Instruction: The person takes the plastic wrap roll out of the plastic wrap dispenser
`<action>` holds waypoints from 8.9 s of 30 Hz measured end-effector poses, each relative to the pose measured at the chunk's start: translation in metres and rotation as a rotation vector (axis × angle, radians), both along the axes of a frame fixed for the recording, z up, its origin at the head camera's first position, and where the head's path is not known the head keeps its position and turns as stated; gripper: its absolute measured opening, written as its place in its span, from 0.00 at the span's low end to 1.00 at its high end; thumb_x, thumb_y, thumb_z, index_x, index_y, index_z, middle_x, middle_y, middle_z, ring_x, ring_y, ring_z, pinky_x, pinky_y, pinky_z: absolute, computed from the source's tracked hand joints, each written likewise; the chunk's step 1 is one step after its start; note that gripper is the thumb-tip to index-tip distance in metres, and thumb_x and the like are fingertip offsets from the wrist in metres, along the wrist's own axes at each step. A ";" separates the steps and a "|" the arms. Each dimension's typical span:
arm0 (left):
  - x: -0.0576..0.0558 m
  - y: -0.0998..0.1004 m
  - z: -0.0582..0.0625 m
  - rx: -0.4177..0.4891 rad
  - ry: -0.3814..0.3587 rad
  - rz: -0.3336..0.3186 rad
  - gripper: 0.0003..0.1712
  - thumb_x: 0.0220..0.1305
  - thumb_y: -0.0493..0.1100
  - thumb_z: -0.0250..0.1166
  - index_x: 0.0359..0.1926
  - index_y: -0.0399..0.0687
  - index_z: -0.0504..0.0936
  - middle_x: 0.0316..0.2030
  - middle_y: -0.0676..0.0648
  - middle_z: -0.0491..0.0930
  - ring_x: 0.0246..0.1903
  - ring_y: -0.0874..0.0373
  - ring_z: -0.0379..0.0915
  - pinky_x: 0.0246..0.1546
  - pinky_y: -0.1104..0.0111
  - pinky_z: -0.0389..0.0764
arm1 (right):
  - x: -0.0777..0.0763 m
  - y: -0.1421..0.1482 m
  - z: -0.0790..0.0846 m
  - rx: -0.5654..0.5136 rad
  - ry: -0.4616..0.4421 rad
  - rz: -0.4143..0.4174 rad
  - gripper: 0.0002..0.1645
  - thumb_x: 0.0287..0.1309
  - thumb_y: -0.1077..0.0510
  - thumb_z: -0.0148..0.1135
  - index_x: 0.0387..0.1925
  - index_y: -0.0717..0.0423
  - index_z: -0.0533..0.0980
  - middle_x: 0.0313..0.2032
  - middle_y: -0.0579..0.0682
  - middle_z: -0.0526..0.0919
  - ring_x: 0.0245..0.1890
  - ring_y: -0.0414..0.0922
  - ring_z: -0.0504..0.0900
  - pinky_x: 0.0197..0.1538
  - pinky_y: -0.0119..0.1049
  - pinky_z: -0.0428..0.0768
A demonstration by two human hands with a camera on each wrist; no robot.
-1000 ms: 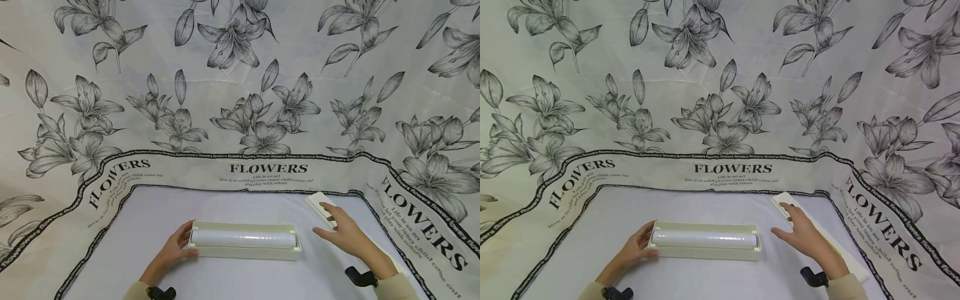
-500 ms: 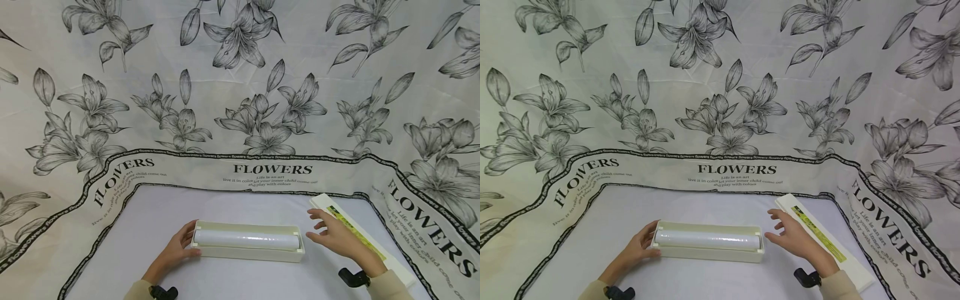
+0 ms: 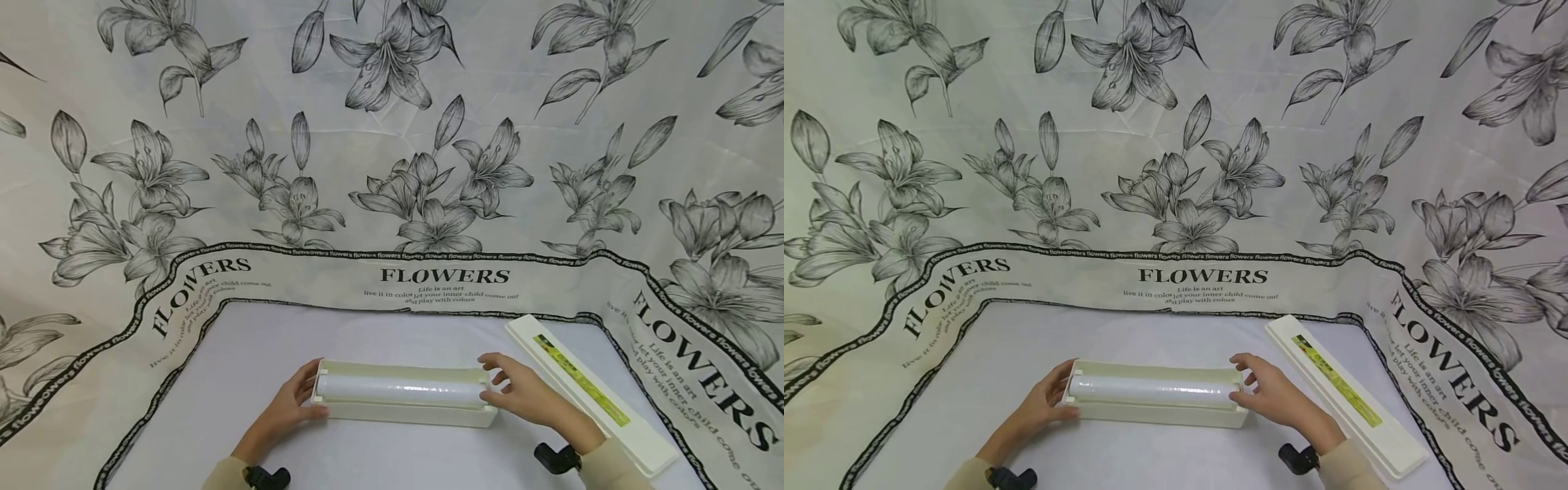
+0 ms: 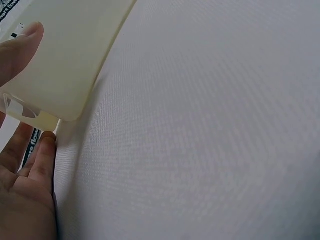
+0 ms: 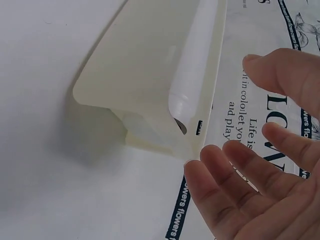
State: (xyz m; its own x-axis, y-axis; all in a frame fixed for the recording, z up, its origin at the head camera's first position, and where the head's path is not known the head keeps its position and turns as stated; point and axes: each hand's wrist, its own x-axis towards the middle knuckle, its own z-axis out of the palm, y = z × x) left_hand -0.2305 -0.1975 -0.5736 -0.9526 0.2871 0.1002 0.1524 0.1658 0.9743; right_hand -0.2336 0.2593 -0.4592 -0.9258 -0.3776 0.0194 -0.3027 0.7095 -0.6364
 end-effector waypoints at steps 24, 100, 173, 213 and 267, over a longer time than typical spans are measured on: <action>0.000 0.001 0.001 0.011 -0.045 0.011 0.57 0.44 0.38 0.79 0.72 0.54 0.56 0.70 0.43 0.61 0.68 0.43 0.60 0.67 0.64 0.67 | 0.000 -0.013 -0.013 0.062 0.056 0.028 0.35 0.50 0.56 0.72 0.58 0.60 0.70 0.52 0.56 0.79 0.47 0.51 0.79 0.43 0.43 0.84; -0.002 -0.002 -0.002 0.039 -0.040 -0.002 0.55 0.46 0.37 0.77 0.73 0.52 0.56 0.69 0.45 0.62 0.68 0.45 0.61 0.63 0.76 0.69 | -0.007 -0.018 -0.024 0.304 0.129 0.196 0.27 0.53 0.58 0.69 0.55 0.62 0.75 0.56 0.58 0.79 0.58 0.55 0.77 0.61 0.54 0.74; -0.001 -0.002 -0.002 -0.006 -0.020 -0.008 0.57 0.47 0.41 0.77 0.73 0.54 0.54 0.71 0.41 0.59 0.69 0.41 0.59 0.68 0.63 0.66 | -0.001 -0.021 -0.008 0.147 -0.082 0.218 0.28 0.54 0.48 0.68 0.53 0.56 0.73 0.45 0.48 0.81 0.41 0.42 0.77 0.40 0.39 0.79; -0.002 -0.003 -0.003 -0.010 -0.055 -0.009 0.56 0.48 0.42 0.77 0.74 0.56 0.54 0.71 0.41 0.58 0.68 0.41 0.59 0.67 0.61 0.69 | -0.001 -0.013 -0.008 0.084 -0.004 0.190 0.34 0.62 0.40 0.59 0.60 0.59 0.70 0.56 0.55 0.77 0.50 0.47 0.76 0.50 0.44 0.79; 0.001 0.000 -0.004 -0.027 -0.029 -0.002 0.58 0.47 0.42 0.77 0.74 0.51 0.53 0.70 0.39 0.59 0.67 0.41 0.61 0.64 0.68 0.72 | 0.030 0.094 -0.022 0.091 0.179 -0.272 0.28 0.65 0.46 0.58 0.58 0.61 0.71 0.55 0.68 0.77 0.53 0.63 0.75 0.47 0.55 0.76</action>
State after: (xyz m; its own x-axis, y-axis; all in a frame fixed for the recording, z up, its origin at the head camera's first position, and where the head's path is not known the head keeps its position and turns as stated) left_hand -0.2294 -0.1971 -0.5779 -0.9543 0.2917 0.0648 0.1248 0.1921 0.9734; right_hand -0.2041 0.3528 -0.4815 -0.9778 -0.1248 0.1681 -0.1956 0.8310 -0.5208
